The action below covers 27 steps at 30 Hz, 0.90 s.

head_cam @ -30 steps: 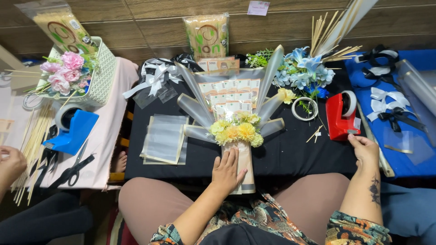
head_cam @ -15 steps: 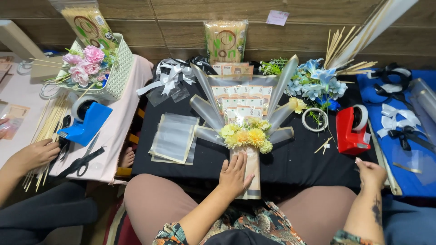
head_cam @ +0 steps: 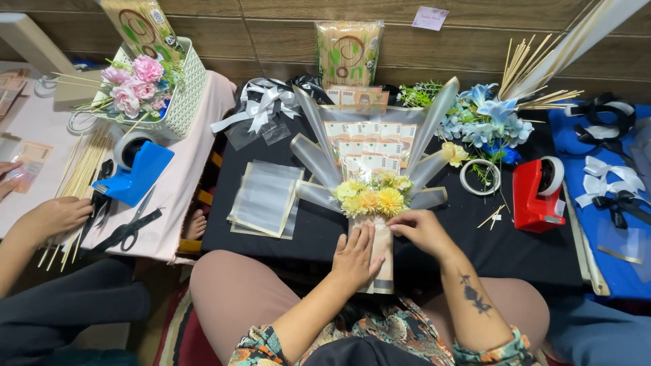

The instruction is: The person is carefully arranging and folding decorative wrapping paper around a bouquet made of currency notes and flowers.

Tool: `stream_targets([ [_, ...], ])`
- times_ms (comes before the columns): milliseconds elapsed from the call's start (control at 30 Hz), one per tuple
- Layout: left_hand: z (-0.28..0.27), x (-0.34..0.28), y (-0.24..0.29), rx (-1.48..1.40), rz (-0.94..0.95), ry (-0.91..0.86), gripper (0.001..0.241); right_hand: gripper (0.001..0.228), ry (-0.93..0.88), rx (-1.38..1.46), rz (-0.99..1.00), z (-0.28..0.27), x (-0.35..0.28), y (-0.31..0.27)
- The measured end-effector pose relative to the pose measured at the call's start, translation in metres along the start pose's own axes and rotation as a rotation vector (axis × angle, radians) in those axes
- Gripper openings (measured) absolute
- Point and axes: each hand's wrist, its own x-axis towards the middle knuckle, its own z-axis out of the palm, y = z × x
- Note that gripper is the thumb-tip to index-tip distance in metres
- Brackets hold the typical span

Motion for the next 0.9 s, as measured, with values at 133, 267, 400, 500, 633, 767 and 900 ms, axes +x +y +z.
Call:
stream_targets([
  [133, 0.003, -0.001, -0.001, 0.006, -0.001, 0.000, 0.081, 0.047, -0.093, -0.246, 0.013, 0.016, 0.009, -0.056],
  [267, 0.014, 0.001, -0.002, 0.019, 0.012, 0.046, 0.080, 0.059, -0.163, -0.535, -0.057, 0.026, 0.022, -0.061],
  [400, 0.020, 0.002, -0.002, 0.004, 0.008, 0.034, 0.080, 0.062, -0.228, -0.651, -0.079, 0.033, 0.024, -0.076],
  [500, 0.022, 0.002, -0.002, 0.001, 0.003, 0.018, 0.080, 0.062, -0.257, -0.638, -0.070, 0.035, 0.032, -0.067],
  [633, 0.029, 0.004, -0.003, 0.024, 0.006, 0.054, 0.080, 0.063, -0.306, -0.614, -0.050, 0.035, 0.032, -0.083],
  [767, 0.028, 0.003, -0.003, 0.007, 0.005, 0.052, 0.081, 0.064, -0.293, -0.668, -0.044, 0.036, 0.038, -0.080],
  [900, 0.028, 0.004, -0.003, -0.028, -0.006, 0.037, 0.082, 0.067, -0.311, -0.714, -0.020, 0.041, 0.046, -0.074],
])
